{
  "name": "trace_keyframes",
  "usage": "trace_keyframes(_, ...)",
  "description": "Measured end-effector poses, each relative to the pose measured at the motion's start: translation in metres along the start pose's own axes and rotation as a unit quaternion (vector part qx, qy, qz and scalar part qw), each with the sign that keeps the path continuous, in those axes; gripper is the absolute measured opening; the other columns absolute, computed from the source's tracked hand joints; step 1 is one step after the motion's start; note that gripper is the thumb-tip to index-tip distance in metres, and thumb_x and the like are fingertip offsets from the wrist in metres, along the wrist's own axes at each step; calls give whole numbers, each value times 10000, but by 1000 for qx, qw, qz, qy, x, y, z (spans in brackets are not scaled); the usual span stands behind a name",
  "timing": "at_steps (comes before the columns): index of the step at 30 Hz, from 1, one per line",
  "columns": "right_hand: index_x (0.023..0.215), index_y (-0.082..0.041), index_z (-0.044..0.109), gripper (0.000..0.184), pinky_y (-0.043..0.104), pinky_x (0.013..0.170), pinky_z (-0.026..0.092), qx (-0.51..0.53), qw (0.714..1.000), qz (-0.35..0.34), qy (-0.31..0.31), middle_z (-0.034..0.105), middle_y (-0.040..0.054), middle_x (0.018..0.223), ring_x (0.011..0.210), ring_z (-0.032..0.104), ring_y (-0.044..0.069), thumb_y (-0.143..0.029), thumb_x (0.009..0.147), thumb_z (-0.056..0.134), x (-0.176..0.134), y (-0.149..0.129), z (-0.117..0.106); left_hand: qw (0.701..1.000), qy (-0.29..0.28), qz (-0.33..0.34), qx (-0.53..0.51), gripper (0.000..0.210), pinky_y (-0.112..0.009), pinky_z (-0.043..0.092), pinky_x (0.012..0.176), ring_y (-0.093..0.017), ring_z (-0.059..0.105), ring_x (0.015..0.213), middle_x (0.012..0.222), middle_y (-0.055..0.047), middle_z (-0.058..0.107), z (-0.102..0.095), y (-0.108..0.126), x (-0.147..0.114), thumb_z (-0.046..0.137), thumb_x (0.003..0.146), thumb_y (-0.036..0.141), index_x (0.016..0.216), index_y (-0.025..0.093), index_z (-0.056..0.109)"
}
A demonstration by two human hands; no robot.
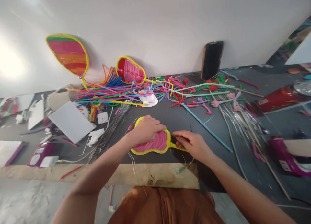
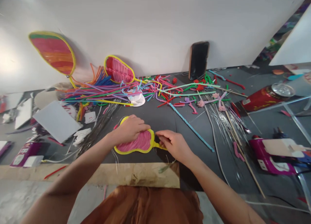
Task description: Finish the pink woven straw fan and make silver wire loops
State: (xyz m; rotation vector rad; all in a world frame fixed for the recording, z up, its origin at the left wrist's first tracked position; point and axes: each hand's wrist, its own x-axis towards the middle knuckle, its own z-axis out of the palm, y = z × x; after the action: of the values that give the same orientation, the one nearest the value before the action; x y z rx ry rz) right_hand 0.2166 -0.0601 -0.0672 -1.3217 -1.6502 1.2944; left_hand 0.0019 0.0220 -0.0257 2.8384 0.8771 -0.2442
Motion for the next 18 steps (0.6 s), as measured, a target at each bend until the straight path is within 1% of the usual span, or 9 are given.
trace_keyframes(1,1025,-197,639,236,264,691,538,-66,996,-63,-6,681,64,952,754,658,141,-222,881,454,-4,0,-3,1000,4,2,-4,314,-331,300,684,-175,574,759,791,3,632,0,-1,1,456,814,150,1045,293,614)
trace_keyframes(2,1014,-202,648,237,263,729,527,-132,983,-127,-15,676,65,966,805,649,143,-187,884,451,-7,1,-6,1000,9,6,-10,314,-330,299,687,-173,575,763,796,4,635,1,-2,2,453,815,147,1039,295,616)
trace_keyframes(4,1043,-202,647,276,265,749,511,-250,939,-231,-43,669,69,938,846,625,150,-127,884,435,-11,0,-10,999,19,21,-22,309,-328,298,693,-171,576,774,800,7,639,1,-2,5,446,817,144,1022,295,622)
trace_keyframes(6,1078,-191,635,303,262,704,504,-342,889,-295,-72,658,72,892,812,600,157,-97,877,429,-13,-2,-11,999,21,33,-31,311,-324,297,697,-169,579,778,793,6,642,1,-2,9,442,812,134,1005,292,627)
trace_keyframes(8,1067,-171,636,283,260,657,492,-406,847,-332,-92,653,78,872,776,571,164,-104,875,440,-13,-4,-11,998,15,39,-37,317,-320,296,697,-169,582,778,790,2,648,0,-1,13,441,800,124,994,288,631)
trace_keyframes(9,1038,-164,644,259,258,636,483,-425,830,-348,-95,653,80,866,758,558,164,-117,878,446,-12,-5,-10,998,13,41,-38,318,-319,296,696,-170,584,778,792,0,651,0,0,15,442,794,122,988,286,632)
trace_keyframes(11,969,-156,660,230,255,603,464,-448,807,-376,-88,657,80,853,726,539,161,-136,887,446,-11,-7,-10,998,7,46,-40,316,-318,296,696,-172,588,775,789,2,656,0,-1,19,446,780,120,977,283,633)
trace_keyframes(14,935,-148,666,231,258,594,452,-459,791,-399,-67,664,78,843,726,539,161,-128,889,441,-10,-6,-8,998,-7,49,-42,314,-311,295,683,-167,593,763,777,6,661,3,-2,24,457,757,119,960,281,632)
trace_keyframes(18,923,-154,672,223,278,650,461,-464,783,-412,-40,674,72,866,747,552,160,-114,876,458,-11,-2,-1,997,-31,41,-54,295,-304,294,666,-163,600,760,796,2,675,10,-5,30,470,740,122,924,275,642)
